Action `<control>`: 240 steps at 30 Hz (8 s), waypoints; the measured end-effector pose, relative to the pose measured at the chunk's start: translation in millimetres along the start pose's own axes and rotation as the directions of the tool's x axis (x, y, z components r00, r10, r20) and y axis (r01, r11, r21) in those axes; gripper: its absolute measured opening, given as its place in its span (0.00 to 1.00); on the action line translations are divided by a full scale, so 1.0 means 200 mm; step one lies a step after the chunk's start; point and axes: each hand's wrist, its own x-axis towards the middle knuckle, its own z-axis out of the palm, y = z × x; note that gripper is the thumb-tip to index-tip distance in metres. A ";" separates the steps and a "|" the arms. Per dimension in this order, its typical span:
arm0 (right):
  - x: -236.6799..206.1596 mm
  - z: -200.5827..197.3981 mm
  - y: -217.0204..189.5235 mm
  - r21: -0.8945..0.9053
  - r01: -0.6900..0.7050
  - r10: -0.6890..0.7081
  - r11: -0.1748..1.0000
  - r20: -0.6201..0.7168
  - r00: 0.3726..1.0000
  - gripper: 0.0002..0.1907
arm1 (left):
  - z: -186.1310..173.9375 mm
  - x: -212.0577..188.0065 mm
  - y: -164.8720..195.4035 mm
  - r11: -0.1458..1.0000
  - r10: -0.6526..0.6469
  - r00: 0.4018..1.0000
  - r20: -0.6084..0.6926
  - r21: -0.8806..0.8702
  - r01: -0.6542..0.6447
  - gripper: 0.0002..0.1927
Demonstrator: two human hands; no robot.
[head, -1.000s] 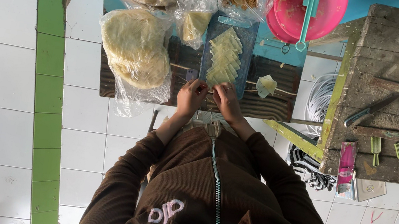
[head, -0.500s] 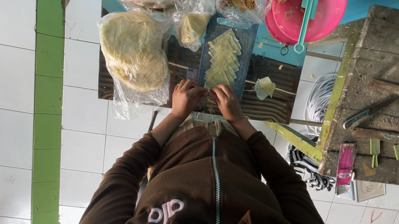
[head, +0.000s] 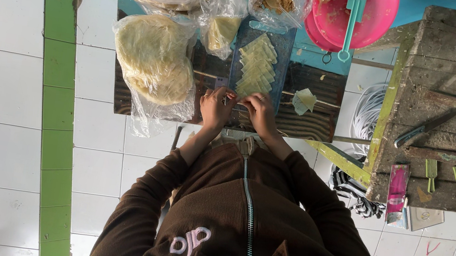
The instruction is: The person folds small square dough pieces into triangular pastries by hand and arranges the folded pieces in rows on a board. They take dough pieces from a plastic-wrapped mound, fold each one over, and place it with the growing stack, occasionally reaching into a bag of filling.
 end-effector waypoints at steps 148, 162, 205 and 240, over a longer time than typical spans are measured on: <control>1.00 -0.55 0.20 0.492 -0.262 0.380 0.830 -0.154 0.912 0.06 | 0.09 0.18 -0.02 0.912 0.131 0.988 0.080 -0.399 -0.089 0.09; 0.91 -0.47 0.25 0.592 -0.239 0.406 0.770 -0.165 0.899 0.04 | 0.10 0.16 -0.02 0.915 0.133 0.988 0.074 -0.392 -0.094 0.09; -0.23 -0.37 0.28 0.637 -0.559 0.548 0.531 0.246 0.800 0.07 | 0.14 0.09 0.03 0.958 0.212 0.977 0.005 -0.200 -0.207 0.27; -0.25 -0.32 0.21 0.671 -0.435 0.510 0.600 0.098 0.855 0.07 | 0.14 0.08 -0.03 0.960 0.226 0.970 0.089 -0.187 -0.207 0.31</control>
